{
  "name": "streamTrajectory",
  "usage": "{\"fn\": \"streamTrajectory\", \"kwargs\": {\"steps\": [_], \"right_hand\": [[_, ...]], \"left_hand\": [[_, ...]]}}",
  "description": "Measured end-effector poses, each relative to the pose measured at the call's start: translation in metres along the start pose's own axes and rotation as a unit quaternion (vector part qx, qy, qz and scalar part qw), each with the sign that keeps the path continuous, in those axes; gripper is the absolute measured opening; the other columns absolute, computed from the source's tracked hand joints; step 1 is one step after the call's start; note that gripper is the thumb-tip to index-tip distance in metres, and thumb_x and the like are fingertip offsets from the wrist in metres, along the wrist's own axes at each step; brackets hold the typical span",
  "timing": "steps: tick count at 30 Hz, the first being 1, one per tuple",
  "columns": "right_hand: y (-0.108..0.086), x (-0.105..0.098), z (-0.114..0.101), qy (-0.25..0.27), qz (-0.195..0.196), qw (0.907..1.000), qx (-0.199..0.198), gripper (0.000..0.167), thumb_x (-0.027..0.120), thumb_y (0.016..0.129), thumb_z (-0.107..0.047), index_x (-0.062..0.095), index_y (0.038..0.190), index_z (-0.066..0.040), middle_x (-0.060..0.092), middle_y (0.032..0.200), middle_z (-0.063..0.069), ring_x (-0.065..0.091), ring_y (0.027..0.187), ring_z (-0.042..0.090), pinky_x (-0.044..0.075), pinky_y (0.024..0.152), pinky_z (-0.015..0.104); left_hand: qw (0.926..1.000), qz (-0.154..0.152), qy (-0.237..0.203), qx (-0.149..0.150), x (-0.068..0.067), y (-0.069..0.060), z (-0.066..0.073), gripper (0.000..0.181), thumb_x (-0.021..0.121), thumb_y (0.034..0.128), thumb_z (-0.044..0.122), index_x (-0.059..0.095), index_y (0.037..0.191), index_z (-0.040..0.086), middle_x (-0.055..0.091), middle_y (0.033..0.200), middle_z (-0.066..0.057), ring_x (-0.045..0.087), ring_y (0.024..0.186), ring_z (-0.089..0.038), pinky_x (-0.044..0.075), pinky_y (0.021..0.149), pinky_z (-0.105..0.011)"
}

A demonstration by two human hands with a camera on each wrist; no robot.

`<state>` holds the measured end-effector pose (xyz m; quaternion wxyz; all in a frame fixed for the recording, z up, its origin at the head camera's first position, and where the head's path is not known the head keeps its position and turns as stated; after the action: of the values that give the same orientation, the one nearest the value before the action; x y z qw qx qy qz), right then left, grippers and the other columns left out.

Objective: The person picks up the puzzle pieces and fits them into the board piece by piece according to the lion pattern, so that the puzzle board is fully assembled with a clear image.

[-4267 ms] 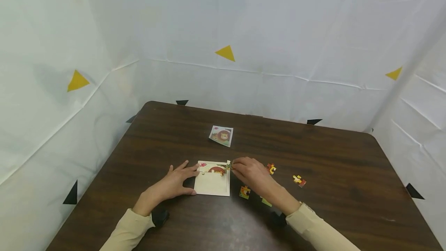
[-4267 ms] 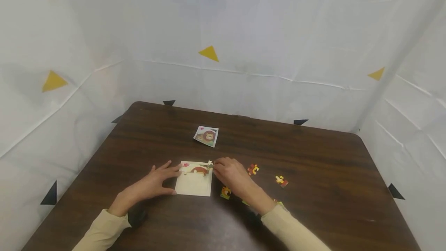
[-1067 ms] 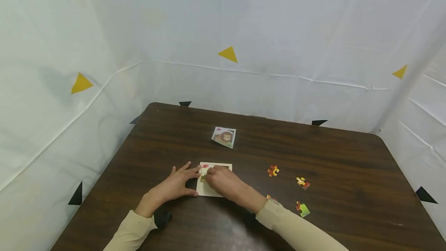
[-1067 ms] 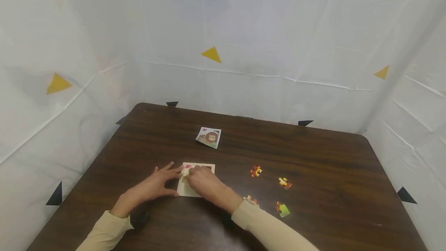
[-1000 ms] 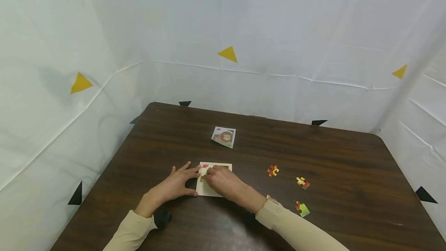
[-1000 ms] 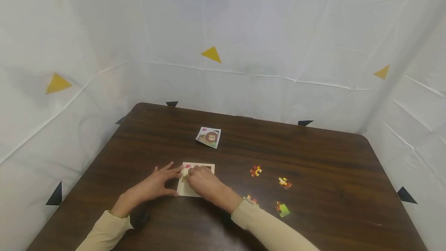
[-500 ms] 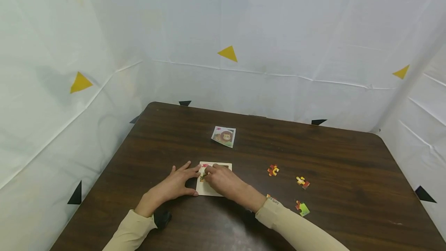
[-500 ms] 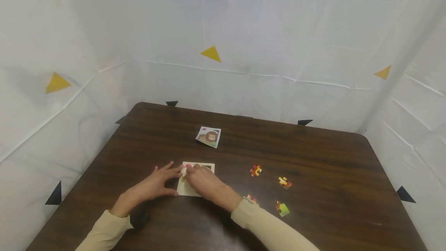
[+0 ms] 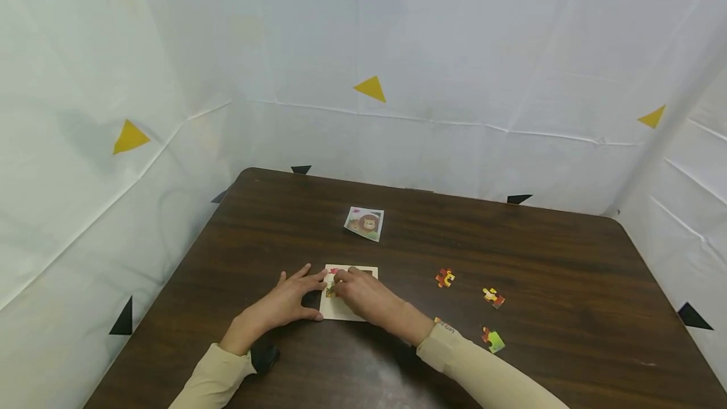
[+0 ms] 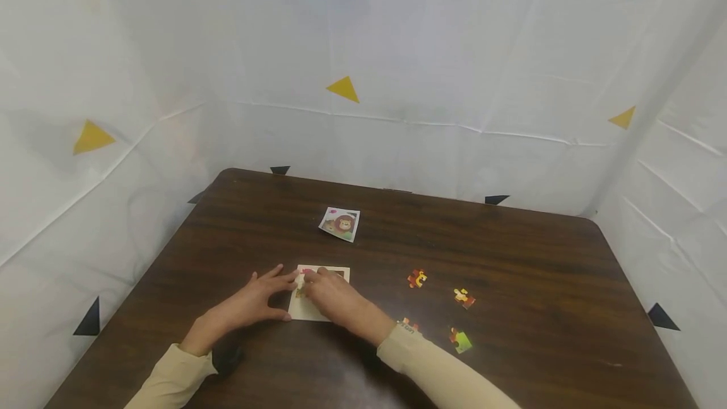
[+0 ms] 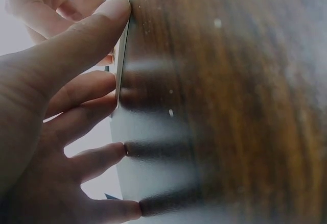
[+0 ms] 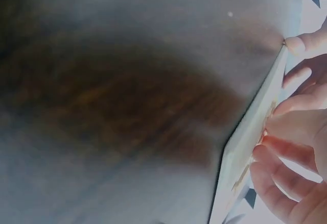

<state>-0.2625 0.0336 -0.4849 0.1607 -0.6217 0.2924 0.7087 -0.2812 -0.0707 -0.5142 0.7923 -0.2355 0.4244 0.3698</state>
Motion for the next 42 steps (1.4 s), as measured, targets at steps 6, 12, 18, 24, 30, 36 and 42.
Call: {"fn": "streamTrajectory", "kwargs": {"steps": [6, 12, 18, 24, 30, 36, 42], "right_hand": [[0.000, -0.004, 0.001, 0.038, 0.011, 0.9992, 0.002, 0.010, 0.068, 0.089, -0.011, 0.075, 0.097, -0.012, 0.067, 0.102, 0.002, 0.061, 0.088, 0.016, 0.052, 0.074, 0.026], [-0.005, -0.012, 0.006, 0.090, 0.042, 0.9951, -0.006, 0.010, 0.069, 0.089, -0.010, 0.073, 0.098, -0.008, 0.067, 0.096, 0.001, 0.063, 0.088, 0.016, 0.052, 0.081, 0.030], [-0.016, -0.019, 0.025, 0.086, 0.053, 0.9946, 0.023, 0.015, 0.071, 0.087, -0.009, 0.072, 0.102, -0.010, 0.067, 0.098, 0.000, 0.062, 0.088, 0.016, 0.053, 0.077, 0.033], [-0.027, -0.023, 0.041, 0.083, 0.056, 0.9930, 0.061, 0.019, 0.073, 0.086, -0.013, 0.072, 0.105, -0.012, 0.067, 0.100, -0.002, 0.062, 0.088, 0.015, 0.052, 0.073, 0.033], [-0.032, -0.027, 0.046, 0.083, 0.060, 0.9911, 0.085, 0.029, 0.075, 0.084, -0.013, 0.070, 0.113, -0.010, 0.068, 0.104, 0.000, 0.062, 0.091, 0.016, 0.053, 0.073, 0.035], [-0.037, -0.033, 0.049, 0.068, 0.059, 0.9910, 0.099, 0.036, 0.076, 0.084, -0.017, 0.067, 0.119, -0.011, 0.068, 0.111, 0.001, 0.063, 0.096, 0.018, 0.053, 0.080, 0.039], [-0.047, -0.037, 0.059, 0.063, 0.062, 0.9897, 0.113, 0.038, 0.074, 0.085, -0.016, 0.066, 0.122, -0.012, 0.067, 0.115, 0.003, 0.063, 0.102, 0.021, 0.052, 0.086, 0.043]], "left_hand": [[1.0000, 0.000, -0.004, -0.001, -0.001, 0.001, -0.001, 0.062, 0.079, 0.0781, 0.033, 0.060, 0.129, 0.003, 0.039, 0.151, -0.010, 0.021, 0.142, -0.042, 0.012, 0.098, -0.078], [1.0000, -0.003, -0.008, -0.001, 0.000, 0.000, -0.001, 0.062, 0.079, 0.0784, 0.033, 0.060, 0.130, 0.004, 0.038, 0.151, -0.010, 0.020, 0.142, -0.042, 0.011, 0.098, -0.078], [0.9998, -0.006, -0.010, -0.013, 0.001, 0.001, -0.002, 0.063, 0.079, 0.0783, 0.033, 0.059, 0.131, 0.005, 0.038, 0.151, -0.008, 0.019, 0.143, -0.040, 0.010, 0.099, -0.077], [0.9997, -0.009, -0.002, -0.024, 0.002, 0.001, -0.002, 0.063, 0.079, 0.0780, 0.033, 0.060, 0.131, 0.006, 0.039, 0.151, -0.008, 0.020, 0.143, -0.038, 0.010, 0.100, -0.077], [0.9996, -0.010, 0.006, -0.026, 0.003, 0.001, -0.003, 0.062, 0.079, 0.0779, 0.033, 0.060, 0.131, 0.006, 0.039, 0.151, -0.007, 0.021, 0.143, -0.038, 0.011, 0.100, -0.077], [0.9997, -0.008, 0.002, -0.022, 0.002, 0.000, -0.002, 0.062, 0.080, 0.0778, 0.031, 0.060, 0.131, 0.005, 0.039, 0.151, -0.008, 0.021, 0.143, -0.038, 0.010, 0.100, -0.077], [0.9996, -0.011, 0.004, -0.024, 0.003, 0.001, -0.003, 0.062, 0.080, 0.0778, 0.032, 0.060, 0.131, 0.006, 0.039, 0.151, -0.008, 0.021, 0.143, -0.038, 0.010, 0.100, -0.077]]}}
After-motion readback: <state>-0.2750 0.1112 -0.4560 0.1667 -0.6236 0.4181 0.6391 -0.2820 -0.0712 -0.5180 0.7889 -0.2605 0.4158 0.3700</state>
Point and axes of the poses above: each hand's wrist, its own y-axis towards the middle knuckle, its own x-axis out of the palm, z = x × y, the point moved 8 cm from there along y, towards the middle knuckle
